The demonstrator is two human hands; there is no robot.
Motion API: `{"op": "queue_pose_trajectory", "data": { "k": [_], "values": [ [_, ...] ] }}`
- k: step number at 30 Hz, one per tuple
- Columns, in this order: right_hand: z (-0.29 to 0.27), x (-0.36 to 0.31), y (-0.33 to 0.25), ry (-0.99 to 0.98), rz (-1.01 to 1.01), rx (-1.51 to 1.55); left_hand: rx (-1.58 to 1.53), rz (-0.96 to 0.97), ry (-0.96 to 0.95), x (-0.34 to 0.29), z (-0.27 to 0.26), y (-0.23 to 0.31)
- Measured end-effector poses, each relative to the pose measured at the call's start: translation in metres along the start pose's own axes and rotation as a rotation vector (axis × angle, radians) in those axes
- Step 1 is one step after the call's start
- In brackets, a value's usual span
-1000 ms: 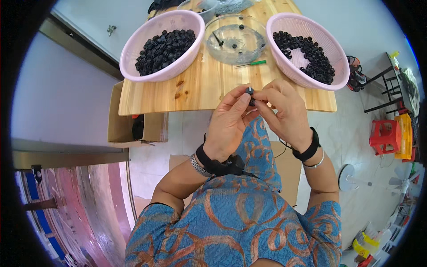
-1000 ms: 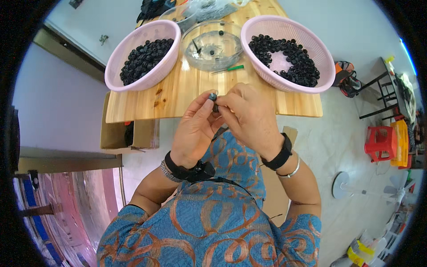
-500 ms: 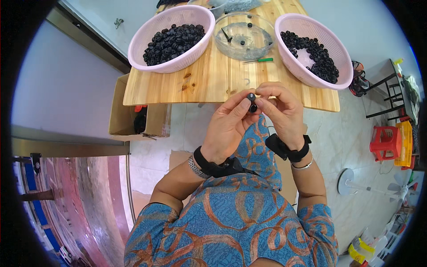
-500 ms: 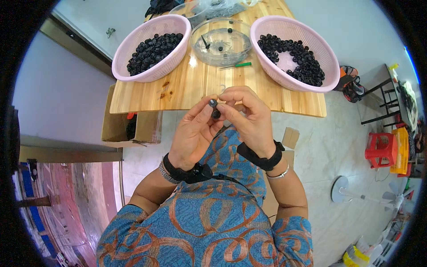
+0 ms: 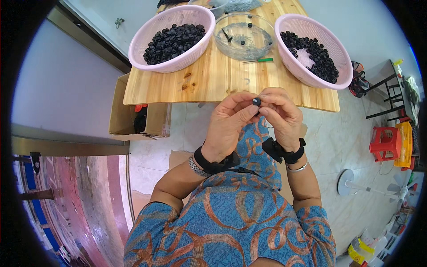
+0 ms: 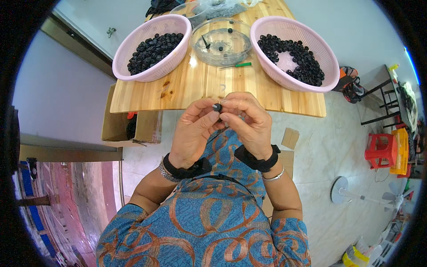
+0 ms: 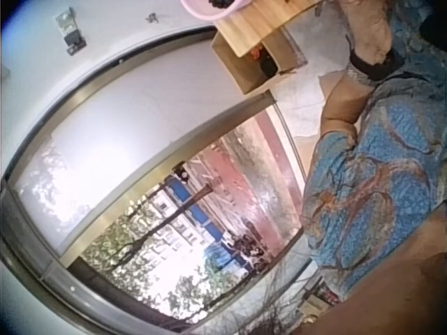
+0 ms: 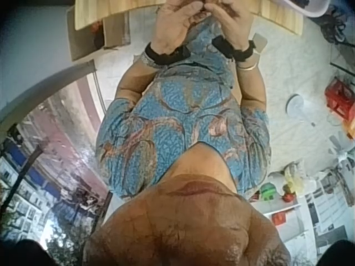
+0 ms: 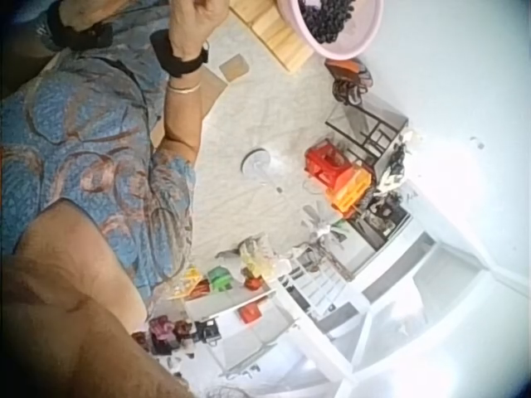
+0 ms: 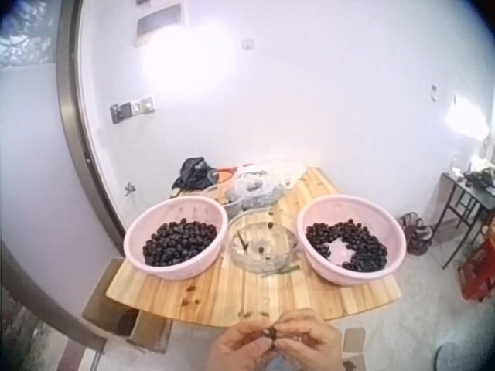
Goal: Manually assembling or checking black plastic shoe components at a wooden table.
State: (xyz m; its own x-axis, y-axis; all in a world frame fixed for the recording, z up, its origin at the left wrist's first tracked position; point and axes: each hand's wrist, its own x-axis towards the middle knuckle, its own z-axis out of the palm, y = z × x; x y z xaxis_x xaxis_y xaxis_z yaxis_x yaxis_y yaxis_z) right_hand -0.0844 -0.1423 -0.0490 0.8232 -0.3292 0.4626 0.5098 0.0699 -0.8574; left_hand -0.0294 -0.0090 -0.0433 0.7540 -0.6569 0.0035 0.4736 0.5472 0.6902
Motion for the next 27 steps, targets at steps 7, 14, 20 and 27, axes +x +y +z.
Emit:
{"op": "queue_pose_trajectory", "data": {
  "k": [7, 14, 20, 27],
  "values": [
    [-0.007, -0.004, 0.006, 0.028, -0.029, 0.035, 0.202, 0.037, -0.005, -0.001, 0.005, -0.002],
    [-0.002, -0.008, 0.008, 0.111, -0.145, -0.083, 0.181, 0.08, -0.001, 0.001, 0.01, -0.006],
    [-0.005, -0.009, 0.007, 0.088, -0.104, 0.072, 0.17, 0.106, -0.004, 0.0, 0.015, -0.007],
    [-0.008, -0.01, 0.01, 0.039, -0.089, 0.222, 0.192, 0.075, -0.039, 0.0, 0.017, -0.006]
  ]
}}
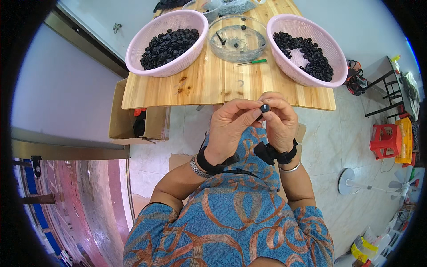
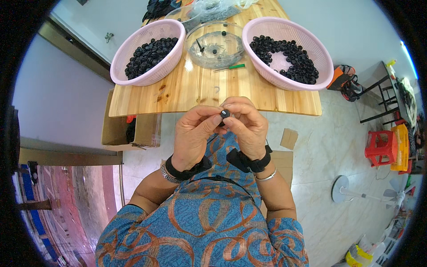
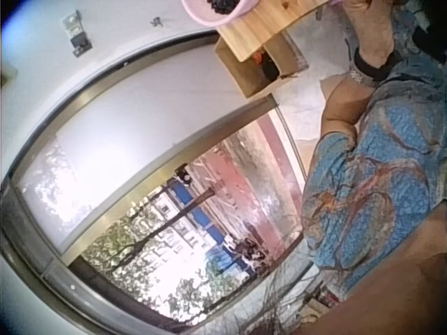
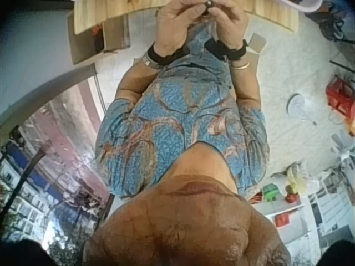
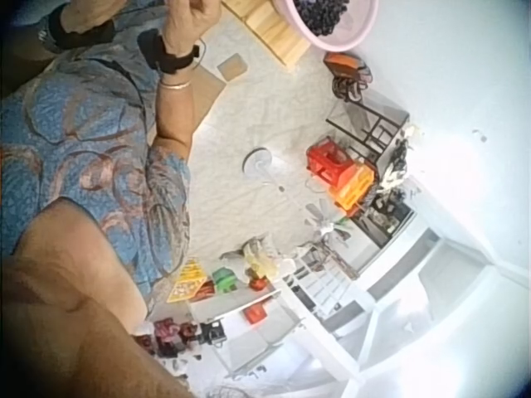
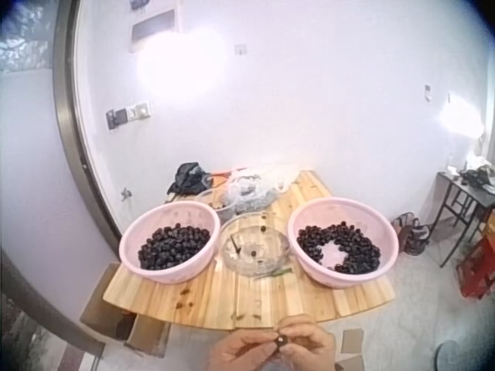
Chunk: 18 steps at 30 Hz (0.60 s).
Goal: Manually assembling or checking black plastic shoe components at a wooden table.
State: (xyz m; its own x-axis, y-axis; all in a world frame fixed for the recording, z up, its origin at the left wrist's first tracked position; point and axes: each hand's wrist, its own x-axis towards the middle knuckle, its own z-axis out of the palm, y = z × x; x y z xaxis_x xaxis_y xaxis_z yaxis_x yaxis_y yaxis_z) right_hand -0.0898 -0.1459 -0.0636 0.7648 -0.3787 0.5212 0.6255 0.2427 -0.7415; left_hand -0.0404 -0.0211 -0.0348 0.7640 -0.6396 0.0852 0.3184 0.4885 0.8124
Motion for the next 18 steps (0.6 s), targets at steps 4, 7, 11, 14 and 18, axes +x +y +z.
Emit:
{"op": "queue_pose_trajectory", "data": {
  "k": [4, 7, 11, 14, 18],
  "values": [
    [0.001, -0.001, 0.0, -0.005, -0.046, -0.07, 0.004, 0.012, -0.001, -0.001, -0.001, -0.002],
    [0.003, -0.004, -0.001, 0.068, -0.009, 0.035, 0.026, 0.036, 0.007, 0.0, -0.001, -0.002],
    [-0.008, -0.004, -0.005, 0.133, 0.014, 0.027, -0.099, -0.131, 0.063, 0.004, -0.024, -0.001],
    [-0.008, -0.004, -0.012, 0.12, 0.051, 0.004, -0.239, -0.219, 0.101, 0.003, -0.034, -0.006],
    [-0.008, -0.006, -0.012, 0.137, 0.128, -0.034, -0.235, -0.216, 0.161, 0.0, -0.027, -0.002]
  ]
}}
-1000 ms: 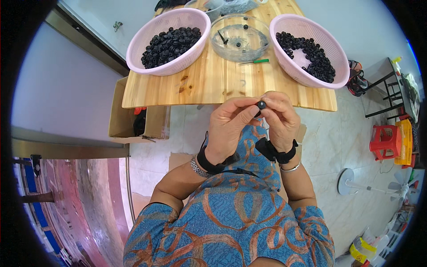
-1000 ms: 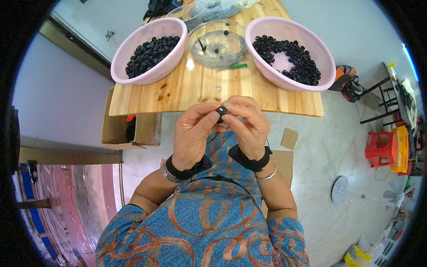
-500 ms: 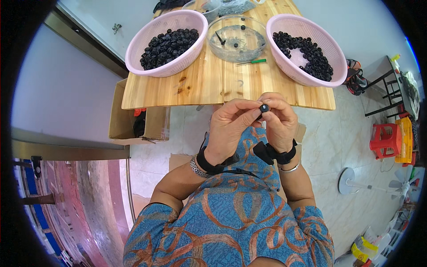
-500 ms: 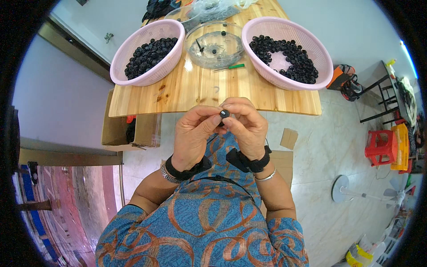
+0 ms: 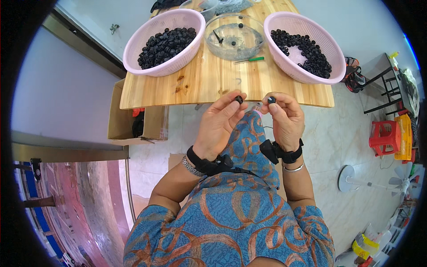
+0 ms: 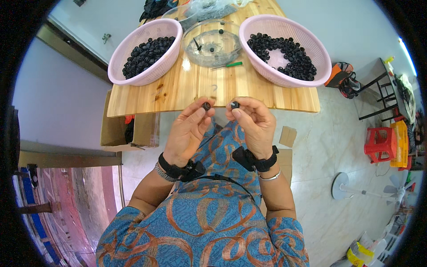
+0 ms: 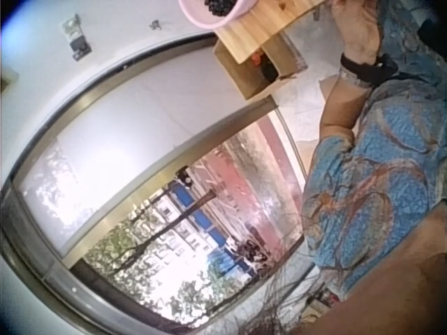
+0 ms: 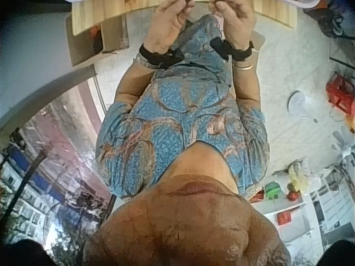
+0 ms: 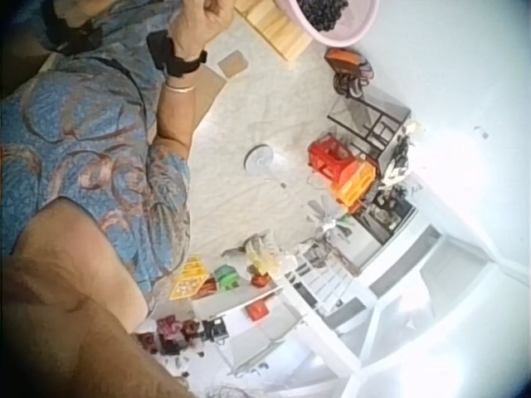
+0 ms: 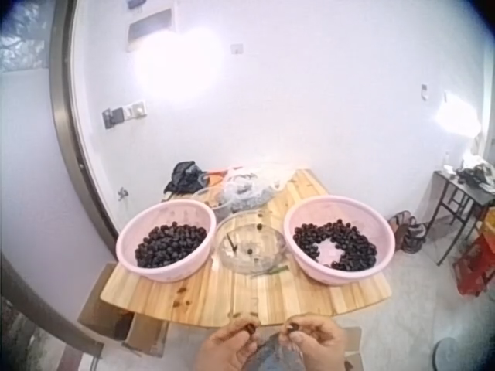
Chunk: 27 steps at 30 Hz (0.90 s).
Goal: Manually assembling or checking black plastic shoe components at a wooden table.
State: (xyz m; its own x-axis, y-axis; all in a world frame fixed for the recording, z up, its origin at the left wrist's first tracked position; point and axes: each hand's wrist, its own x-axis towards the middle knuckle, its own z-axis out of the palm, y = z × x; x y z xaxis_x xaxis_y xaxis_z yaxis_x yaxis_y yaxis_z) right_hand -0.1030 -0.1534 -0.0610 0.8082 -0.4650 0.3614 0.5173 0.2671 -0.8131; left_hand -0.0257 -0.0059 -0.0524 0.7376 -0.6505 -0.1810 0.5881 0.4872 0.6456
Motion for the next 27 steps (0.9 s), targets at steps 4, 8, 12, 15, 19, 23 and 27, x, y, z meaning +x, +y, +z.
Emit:
{"op": "queue_pose_trajectory", "data": {
  "k": [4, 8, 12, 15, 19, 23, 27],
  "values": [
    [0.002, -0.001, 0.001, 0.033, 0.056, 0.019, 0.049, 0.029, -0.071, -0.004, 0.003, 0.006],
    [0.006, -0.001, 0.002, 0.016, 0.052, -0.015, 0.112, 0.078, -0.115, -0.007, 0.008, 0.01],
    [0.009, -0.002, -0.001, -0.012, 0.039, -0.061, 0.209, 0.135, -0.15, -0.007, 0.007, 0.01],
    [0.007, -0.002, -0.001, -0.031, 0.04, -0.031, 0.234, 0.142, -0.163, -0.008, 0.005, 0.009],
    [0.006, -0.002, -0.003, -0.021, 0.087, 0.075, 0.241, 0.133, -0.165, -0.009, 0.01, 0.01],
    [0.005, -0.001, -0.005, -0.004, 0.088, 0.074, 0.192, 0.107, -0.17, -0.01, 0.013, 0.011],
    [0.01, -0.005, -0.01, -0.022, 0.087, -0.112, 0.156, 0.101, -0.184, -0.008, 0.009, 0.01]
  ]
}}
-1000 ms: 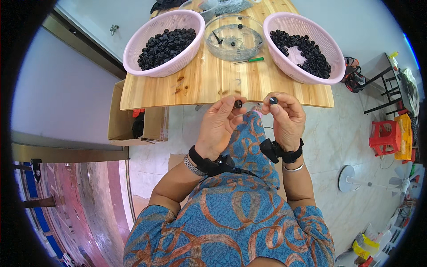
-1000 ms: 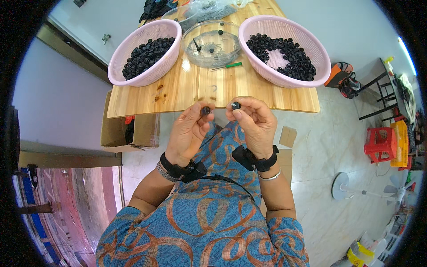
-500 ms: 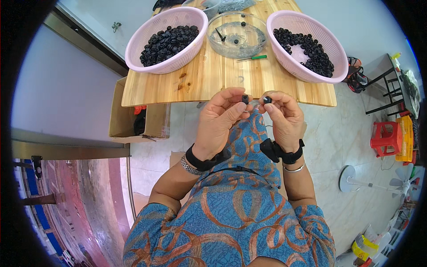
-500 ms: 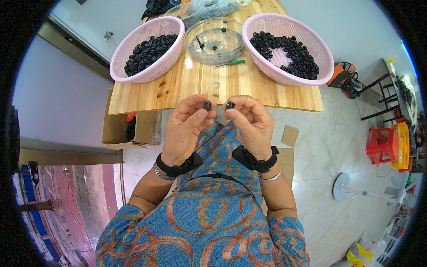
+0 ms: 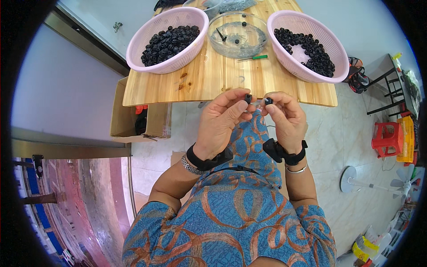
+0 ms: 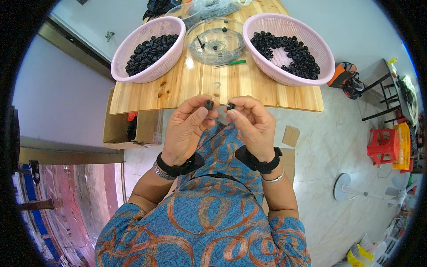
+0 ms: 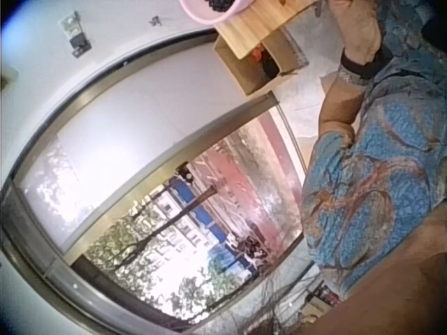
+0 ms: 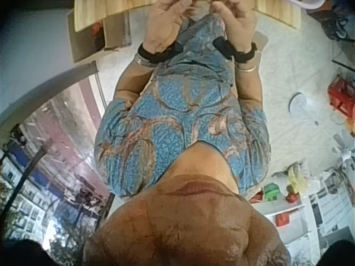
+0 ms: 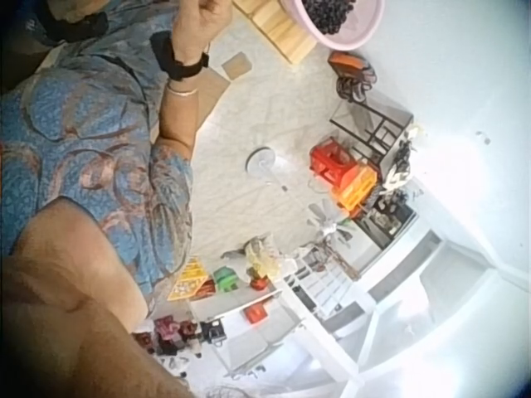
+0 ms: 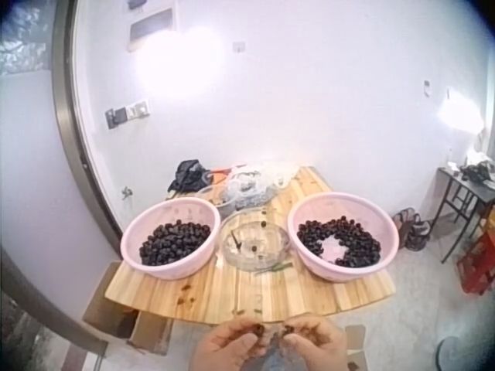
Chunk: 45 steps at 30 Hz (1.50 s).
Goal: Manually assembling or checking black plastic shoe components at a wooden table.
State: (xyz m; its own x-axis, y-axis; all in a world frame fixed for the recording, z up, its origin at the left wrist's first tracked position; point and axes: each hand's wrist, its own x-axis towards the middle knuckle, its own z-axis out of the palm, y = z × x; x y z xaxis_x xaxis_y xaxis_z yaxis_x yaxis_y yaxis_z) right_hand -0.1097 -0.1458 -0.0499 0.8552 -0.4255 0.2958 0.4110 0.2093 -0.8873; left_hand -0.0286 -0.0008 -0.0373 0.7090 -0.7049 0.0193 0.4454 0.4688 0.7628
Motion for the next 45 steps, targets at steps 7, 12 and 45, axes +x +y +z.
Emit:
{"op": "queue_pose_trajectory", "data": {
  "k": [7, 12, 45],
  "values": [
    [0.012, 0.0, -0.006, -0.044, -0.242, -0.442, 0.012, 0.003, 0.031, -0.002, -0.001, 0.001],
    [0.021, 0.003, -0.014, -0.043, -0.326, -0.539, -0.067, -0.06, 0.023, -0.002, 0.0, 0.004],
    [0.018, 0.004, -0.028, -0.061, -0.499, -0.875, 0.002, 0.046, 0.021, 0.0, -0.001, -0.011]
  ]
}}
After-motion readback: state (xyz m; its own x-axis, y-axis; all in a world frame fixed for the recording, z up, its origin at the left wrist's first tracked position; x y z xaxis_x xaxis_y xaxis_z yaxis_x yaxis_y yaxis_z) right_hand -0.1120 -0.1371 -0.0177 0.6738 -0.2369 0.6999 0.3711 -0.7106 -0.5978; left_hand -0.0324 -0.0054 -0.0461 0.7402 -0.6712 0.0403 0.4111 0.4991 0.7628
